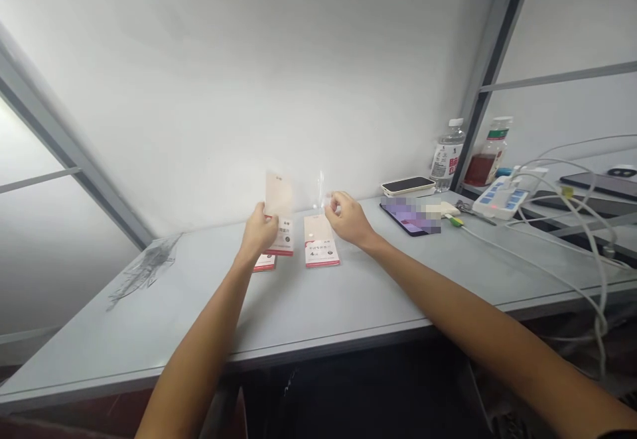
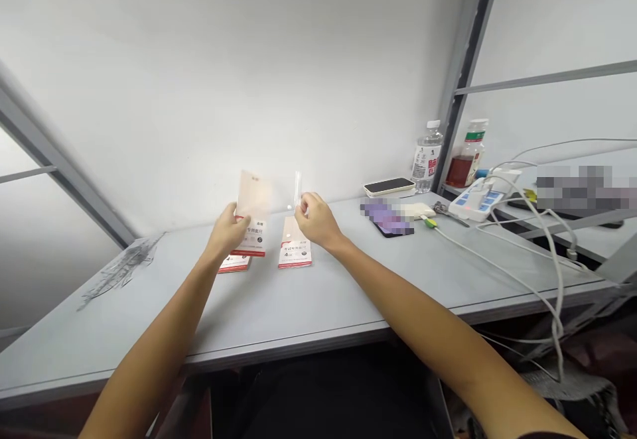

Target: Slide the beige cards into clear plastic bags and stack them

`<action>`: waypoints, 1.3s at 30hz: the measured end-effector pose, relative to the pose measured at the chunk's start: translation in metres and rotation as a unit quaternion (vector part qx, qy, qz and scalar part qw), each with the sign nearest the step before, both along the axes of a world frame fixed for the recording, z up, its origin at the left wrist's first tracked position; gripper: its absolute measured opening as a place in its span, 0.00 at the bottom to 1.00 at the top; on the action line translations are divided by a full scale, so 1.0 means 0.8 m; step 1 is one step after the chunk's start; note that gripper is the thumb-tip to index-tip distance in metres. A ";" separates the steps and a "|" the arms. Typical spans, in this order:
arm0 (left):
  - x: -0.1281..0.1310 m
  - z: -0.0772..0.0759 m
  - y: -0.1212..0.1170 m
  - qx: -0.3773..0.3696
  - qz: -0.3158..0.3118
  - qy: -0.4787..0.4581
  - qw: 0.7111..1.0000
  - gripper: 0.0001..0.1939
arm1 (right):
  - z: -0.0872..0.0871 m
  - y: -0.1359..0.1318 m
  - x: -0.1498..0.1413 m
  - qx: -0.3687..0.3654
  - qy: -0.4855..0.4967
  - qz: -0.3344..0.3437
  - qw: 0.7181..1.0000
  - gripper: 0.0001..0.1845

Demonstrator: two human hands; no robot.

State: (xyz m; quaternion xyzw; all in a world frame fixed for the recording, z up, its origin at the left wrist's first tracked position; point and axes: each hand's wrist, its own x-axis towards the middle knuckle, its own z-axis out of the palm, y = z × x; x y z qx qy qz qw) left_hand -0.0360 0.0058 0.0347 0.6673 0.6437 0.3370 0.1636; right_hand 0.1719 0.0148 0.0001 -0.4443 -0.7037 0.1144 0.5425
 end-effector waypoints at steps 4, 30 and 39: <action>0.026 -0.002 -0.017 0.087 -0.139 -0.106 0.981 0.27 | 0.000 0.000 -0.001 0.019 0.001 0.016 1.000 0.08; 0.032 0.000 -0.023 -0.042 -0.236 -0.269 0.933 0.33 | 0.023 0.005 0.012 -0.166 0.366 0.249 0.881 0.02; 0.025 -0.007 -0.013 0.005 -0.130 -0.221 0.966 0.29 | 0.018 0.001 0.003 -0.254 0.343 0.341 0.838 0.20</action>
